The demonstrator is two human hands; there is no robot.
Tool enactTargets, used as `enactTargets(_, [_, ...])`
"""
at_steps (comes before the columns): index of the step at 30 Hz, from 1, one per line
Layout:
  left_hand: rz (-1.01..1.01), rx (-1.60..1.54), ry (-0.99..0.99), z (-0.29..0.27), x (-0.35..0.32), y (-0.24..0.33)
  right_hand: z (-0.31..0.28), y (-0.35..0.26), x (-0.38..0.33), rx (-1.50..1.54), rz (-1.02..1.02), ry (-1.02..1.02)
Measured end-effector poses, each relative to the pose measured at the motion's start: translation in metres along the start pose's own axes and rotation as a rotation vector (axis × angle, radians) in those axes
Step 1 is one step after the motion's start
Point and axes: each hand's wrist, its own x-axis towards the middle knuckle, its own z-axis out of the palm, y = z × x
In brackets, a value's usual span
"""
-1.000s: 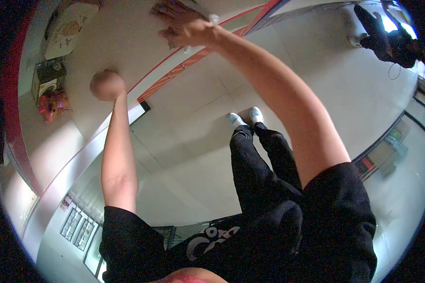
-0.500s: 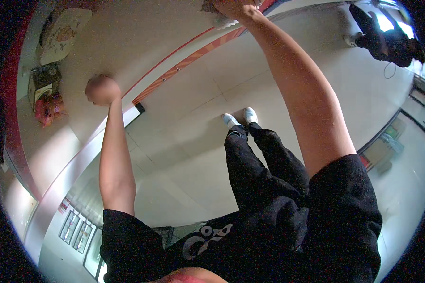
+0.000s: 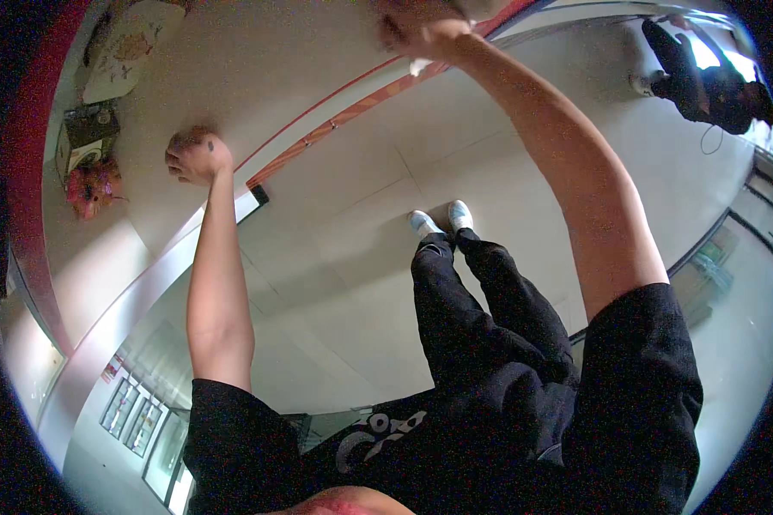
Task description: Wiping down shelves and storage lockers using a cloth and sponge.
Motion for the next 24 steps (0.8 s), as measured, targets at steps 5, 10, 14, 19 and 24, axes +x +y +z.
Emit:
enactTargets(5, [0.004,0.018,-0.03,0.004,-0.002,0.017,0.052,0.025,0.019,0.107,-0.339,0.769])
enactTargets(10, [-0.012,-0.002,-0.008,0.003,-0.011,0.018,0.043,0.017,0.021,0.271,0.225,0.508])
enactTargets(14, [-0.004,0.023,-0.01,0.002,-0.007,0.01,0.003,-0.016,0.006,0.478,0.486,0.465])
enactTargets(19, [-0.025,-0.023,-0.037,0.002,-0.002,0.008,-0.02,-0.025,-0.003,0.399,0.345,0.225])
enactTargets(24, [0.012,-0.022,-0.004,0.004,-0.001,0.004,-0.017,-0.023,-0.005,0.343,0.242,0.03])
